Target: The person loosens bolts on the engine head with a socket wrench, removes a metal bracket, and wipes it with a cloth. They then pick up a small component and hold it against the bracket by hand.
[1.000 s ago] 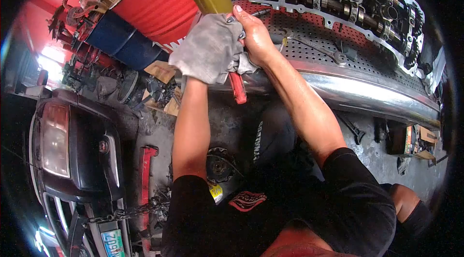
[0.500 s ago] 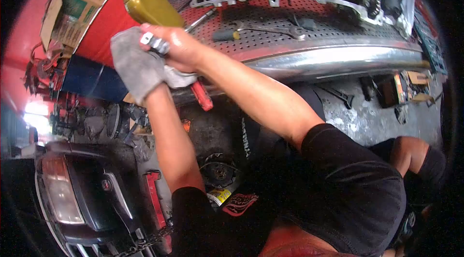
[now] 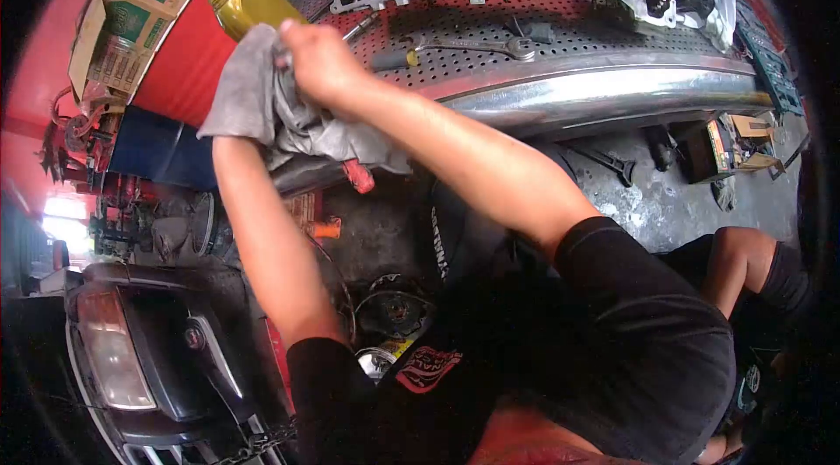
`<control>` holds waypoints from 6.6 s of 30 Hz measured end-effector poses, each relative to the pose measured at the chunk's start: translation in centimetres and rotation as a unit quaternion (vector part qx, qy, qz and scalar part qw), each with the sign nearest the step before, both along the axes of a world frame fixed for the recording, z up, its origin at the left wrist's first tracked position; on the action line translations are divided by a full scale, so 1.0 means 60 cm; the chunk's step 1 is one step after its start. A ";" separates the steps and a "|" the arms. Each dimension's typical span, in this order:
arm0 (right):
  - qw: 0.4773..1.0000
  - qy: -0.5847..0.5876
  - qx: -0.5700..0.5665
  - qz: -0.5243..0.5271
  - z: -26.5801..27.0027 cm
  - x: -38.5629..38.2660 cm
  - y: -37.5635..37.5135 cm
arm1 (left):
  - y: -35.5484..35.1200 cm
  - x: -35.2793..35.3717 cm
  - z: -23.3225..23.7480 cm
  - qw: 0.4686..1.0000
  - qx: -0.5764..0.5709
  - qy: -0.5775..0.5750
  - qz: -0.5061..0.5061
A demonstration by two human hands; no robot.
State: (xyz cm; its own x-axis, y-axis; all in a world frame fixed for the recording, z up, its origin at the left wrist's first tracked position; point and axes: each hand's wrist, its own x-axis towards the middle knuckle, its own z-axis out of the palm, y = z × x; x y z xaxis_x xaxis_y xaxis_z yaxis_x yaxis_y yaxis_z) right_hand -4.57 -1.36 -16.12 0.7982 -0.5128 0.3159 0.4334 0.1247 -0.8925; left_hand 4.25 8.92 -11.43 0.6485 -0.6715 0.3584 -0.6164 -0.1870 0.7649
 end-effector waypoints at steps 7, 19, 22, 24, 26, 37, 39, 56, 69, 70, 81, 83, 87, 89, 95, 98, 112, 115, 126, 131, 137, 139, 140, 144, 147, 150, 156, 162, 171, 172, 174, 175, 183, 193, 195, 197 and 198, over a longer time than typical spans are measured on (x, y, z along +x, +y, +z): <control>0.927 -0.052 -0.323 -0.186 -0.008 0.043 -0.040 | 0.122 -0.124 0.035 0.850 0.334 -0.408 -0.003; 0.895 0.018 -0.358 -0.265 0.009 -0.011 -0.045 | 0.083 -0.008 0.014 0.790 0.099 -0.581 0.168; 0.868 -0.128 -0.374 -0.300 0.015 -0.044 -0.024 | 0.036 -0.035 -0.040 0.814 0.225 -0.534 0.043; 0.929 -0.080 -0.361 -0.022 -0.005 -0.019 0.009 | 0.084 -0.004 -0.065 0.834 0.376 -0.402 0.035; 0.918 -0.055 -0.386 -0.065 -0.052 0.023 0.022 | 0.111 -0.016 -0.057 0.853 0.451 -0.259 0.026; 0.991 0.025 0.060 -0.115 -0.088 -0.093 -0.087 | -0.016 -0.143 0.019 0.939 0.110 -0.314 0.086; 0.944 -0.057 0.324 0.038 -0.081 -0.142 -0.116 | -0.071 -0.114 -0.038 0.920 0.158 -0.358 0.015; 0.914 -0.121 0.329 0.206 -0.099 -0.123 -0.172 | -0.075 -0.156 -0.090 0.935 -0.216 0.265 -0.094; 0.921 -0.051 0.348 0.165 -0.094 -0.103 -0.164 | -0.080 -0.148 -0.125 0.914 -0.202 0.338 -0.096; 0.922 -0.050 0.346 0.166 -0.094 -0.103 -0.165 | -0.079 -0.146 -0.125 0.920 -0.201 0.326 -0.076; 0.924 -0.018 0.354 0.145 -0.088 -0.105 -0.162 | -0.082 -0.159 -0.130 0.979 -0.157 0.127 -0.015; 0.924 -0.016 0.350 0.152 -0.090 -0.105 -0.164 | -0.083 -0.169 -0.123 0.972 -0.154 0.175 -0.025; 0.926 -0.021 0.345 0.154 -0.090 -0.102 -0.163 | -0.089 -0.179 -0.112 0.954 -0.155 0.256 -0.015; 0.933 -0.014 0.335 0.131 -0.082 -0.104 -0.156 | -0.088 -0.165 -0.126 0.965 -0.152 0.214 -0.006; 0.938 -0.004 0.322 0.129 -0.082 -0.099 -0.153 | -0.093 -0.181 -0.108 0.978 -0.132 0.154 0.056; 0.926 -0.012 0.341 0.163 -0.092 -0.101 -0.161 | -0.095 -0.204 -0.101 0.978 -0.160 0.114 0.062; 0.933 0.026 0.339 0.118 -0.070 -0.122 -0.163 | -0.129 -0.272 -0.153 0.991 -0.128 -0.009 0.042; 0.929 0.025 0.343 0.139 -0.065 -0.130 -0.160 | -0.116 -0.265 -0.148 0.993 -0.102 -0.040 0.053; 0.942 0.016 0.307 0.134 -0.088 -0.109 -0.162 | -0.123 -0.269 -0.149 0.934 -0.089 -0.324 0.123; 0.955 -0.004 0.273 0.118 -0.091 -0.109 -0.157 | -0.136 -0.253 -0.159 0.928 -0.091 -0.343 0.116; 0.966 -0.035 0.235 0.099 -0.093 -0.112 -0.154 | -0.136 -0.252 -0.157 0.956 -0.116 -0.255 0.085; 0.965 -0.024 0.234 0.113 -0.094 -0.116 -0.154 | -0.132 -0.252 -0.160 0.958 -0.112 -0.253 0.076; 0.965 -0.019 0.234 0.114 -0.091 -0.119 -0.155 | -0.132 -0.252 -0.162 0.956 -0.116 -0.258 0.080; 0.962 -0.036 0.240 0.124 -0.102 -0.110 -0.160 | -0.134 -0.257 -0.162 0.943 -0.127 -0.290 0.104; 0.962 -0.026 0.255 0.096 -0.095 -0.115 -0.153 | -0.132 -0.257 -0.167 0.949 -0.112 -0.277 0.100; 0.969 -0.024 0.229 0.085 -0.099 -0.114 -0.155 | -0.135 -0.253 -0.181 0.956 -0.114 -0.253 0.098; 0.968 0.001 0.237 0.088 -0.094 -0.118 -0.158 | -0.145 -0.237 -0.185 0.910 -0.088 -0.389 0.109; 0.975 0.007 0.215 0.057 -0.097 -0.115 -0.154 | -0.147 -0.245 -0.185 0.863 -0.032 -0.476 0.168; 0.945 -0.005 0.313 0.092 -0.091 -0.109 -0.159 | -0.150 -0.238 -0.165 0.940 -0.055 -0.324 0.095; 0.945 0.002 0.315 0.085 -0.091 -0.109 -0.157 | -0.149 -0.231 -0.164 0.896 -0.019 -0.427 0.119; 0.950 -0.003 0.305 0.073 -0.091 -0.110 -0.157 | -0.150 -0.234 -0.165 0.872 -0.007 -0.469 0.141; 0.951 0.004 0.299 0.072 -0.091 -0.111 -0.158 | -0.152 -0.241 -0.168 0.901 -0.029 -0.410 0.136; 0.946 -0.013 0.315 0.069 -0.088 -0.105 -0.155 | -0.155 -0.241 -0.156 0.888 -0.016 -0.441 0.132; 0.949 0.000 0.301 0.091 -0.094 -0.117 -0.173 | -0.137 -0.277 -0.179 0.895 -0.126 -0.377 0.201; 0.950 0.001 0.293 0.106 -0.098 -0.119 -0.178 | -0.146 -0.267 -0.178 0.912 -0.133 -0.349 0.170; 0.951 -0.007 0.294 0.093 -0.092 -0.117 -0.173 | -0.152 -0.256 -0.172 0.916 -0.124 -0.359 0.130; 0.951 -0.008 0.296 0.088 -0.091 -0.117 -0.169 | -0.155 -0.251 -0.169 0.918 -0.118 -0.363 0.112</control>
State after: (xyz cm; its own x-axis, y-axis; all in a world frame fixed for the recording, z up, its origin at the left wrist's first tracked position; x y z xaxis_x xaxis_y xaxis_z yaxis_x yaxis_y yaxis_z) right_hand -11.61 -11.51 -21.56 0.8858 -0.4632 0.0271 0.3724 0.6749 -0.6370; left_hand -10.81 -0.38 -21.59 0.2941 -0.3984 0.8688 -0.9458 -0.2525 0.2044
